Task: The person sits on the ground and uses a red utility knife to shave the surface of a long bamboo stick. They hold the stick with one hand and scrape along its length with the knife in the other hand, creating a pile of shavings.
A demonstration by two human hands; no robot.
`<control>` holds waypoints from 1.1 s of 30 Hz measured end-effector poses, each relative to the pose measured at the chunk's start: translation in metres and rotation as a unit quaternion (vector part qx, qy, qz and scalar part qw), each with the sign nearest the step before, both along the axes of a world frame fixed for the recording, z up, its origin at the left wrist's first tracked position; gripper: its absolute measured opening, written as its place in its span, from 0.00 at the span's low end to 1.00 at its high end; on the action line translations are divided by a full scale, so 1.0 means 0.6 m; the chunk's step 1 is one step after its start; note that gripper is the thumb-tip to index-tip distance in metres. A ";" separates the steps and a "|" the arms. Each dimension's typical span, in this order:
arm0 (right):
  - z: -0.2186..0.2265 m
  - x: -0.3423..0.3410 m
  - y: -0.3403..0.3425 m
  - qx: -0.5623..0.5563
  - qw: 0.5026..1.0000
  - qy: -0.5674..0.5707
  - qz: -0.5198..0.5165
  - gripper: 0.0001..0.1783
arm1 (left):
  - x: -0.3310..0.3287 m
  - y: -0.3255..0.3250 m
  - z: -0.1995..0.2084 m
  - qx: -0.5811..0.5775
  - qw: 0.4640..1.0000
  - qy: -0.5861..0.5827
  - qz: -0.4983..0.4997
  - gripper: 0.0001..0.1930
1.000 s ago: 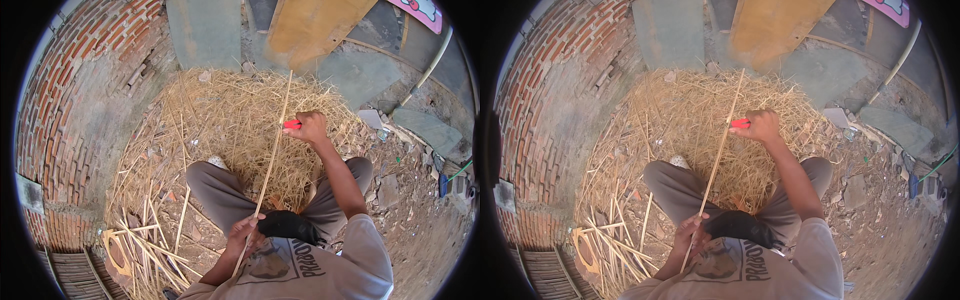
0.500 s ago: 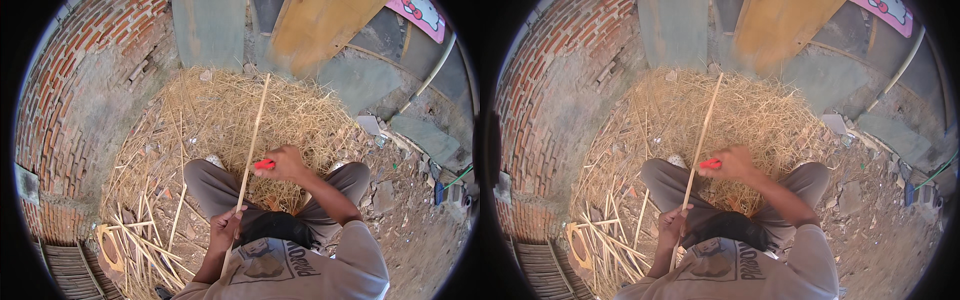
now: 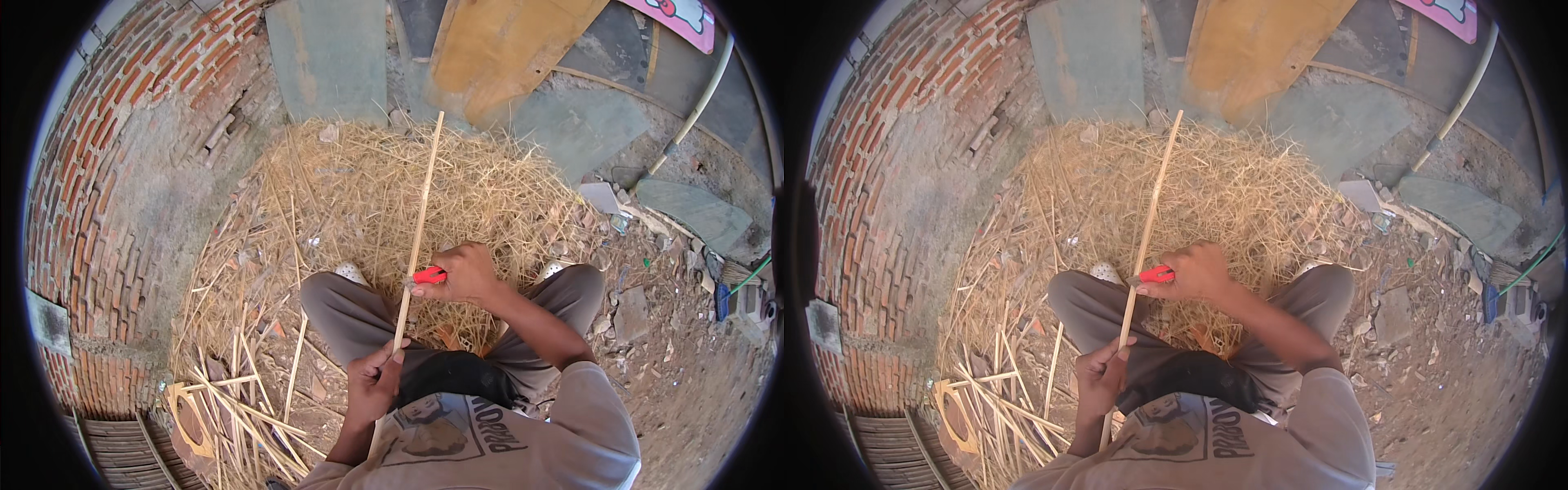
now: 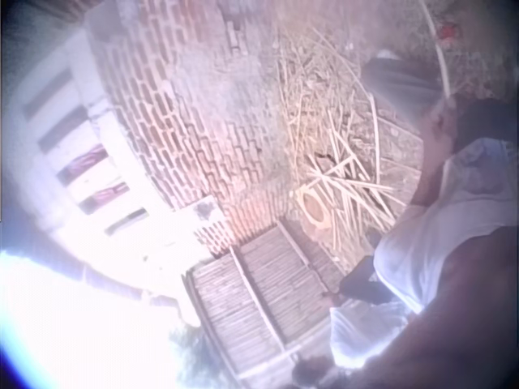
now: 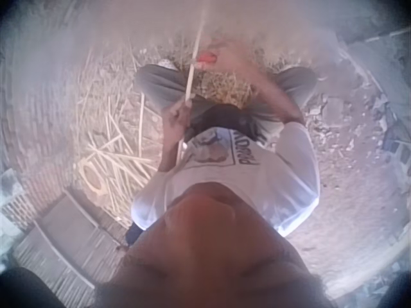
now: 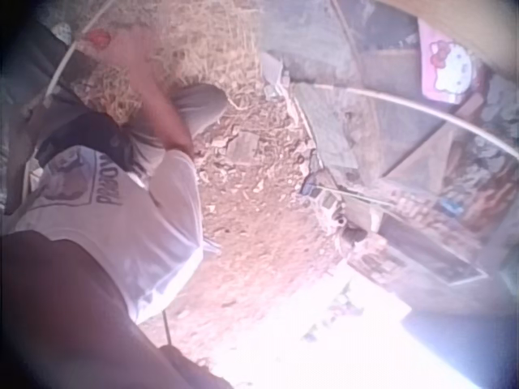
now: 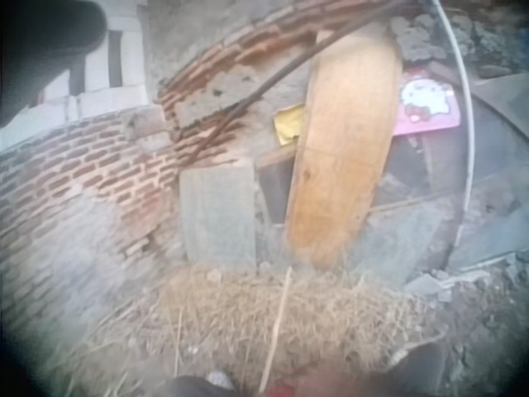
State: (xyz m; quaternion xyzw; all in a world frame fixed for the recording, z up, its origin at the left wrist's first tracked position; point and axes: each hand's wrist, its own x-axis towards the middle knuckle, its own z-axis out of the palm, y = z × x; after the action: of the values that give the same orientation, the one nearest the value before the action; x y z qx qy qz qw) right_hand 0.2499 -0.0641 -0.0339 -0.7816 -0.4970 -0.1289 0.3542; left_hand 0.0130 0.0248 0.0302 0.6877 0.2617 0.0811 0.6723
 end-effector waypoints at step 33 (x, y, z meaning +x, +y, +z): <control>0.008 0.139 0.018 -0.119 0.983 0.114 -0.083 0.41 | -0.010 0.027 -0.016 0.017 0.999 0.024 0.041 0.11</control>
State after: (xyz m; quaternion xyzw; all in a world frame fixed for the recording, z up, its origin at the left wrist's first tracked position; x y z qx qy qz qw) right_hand 0.3332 -0.0531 -0.0291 -0.8662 -0.3988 -0.0076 0.3010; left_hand 0.0073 0.0410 0.0204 0.6894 0.3049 0.0966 0.6500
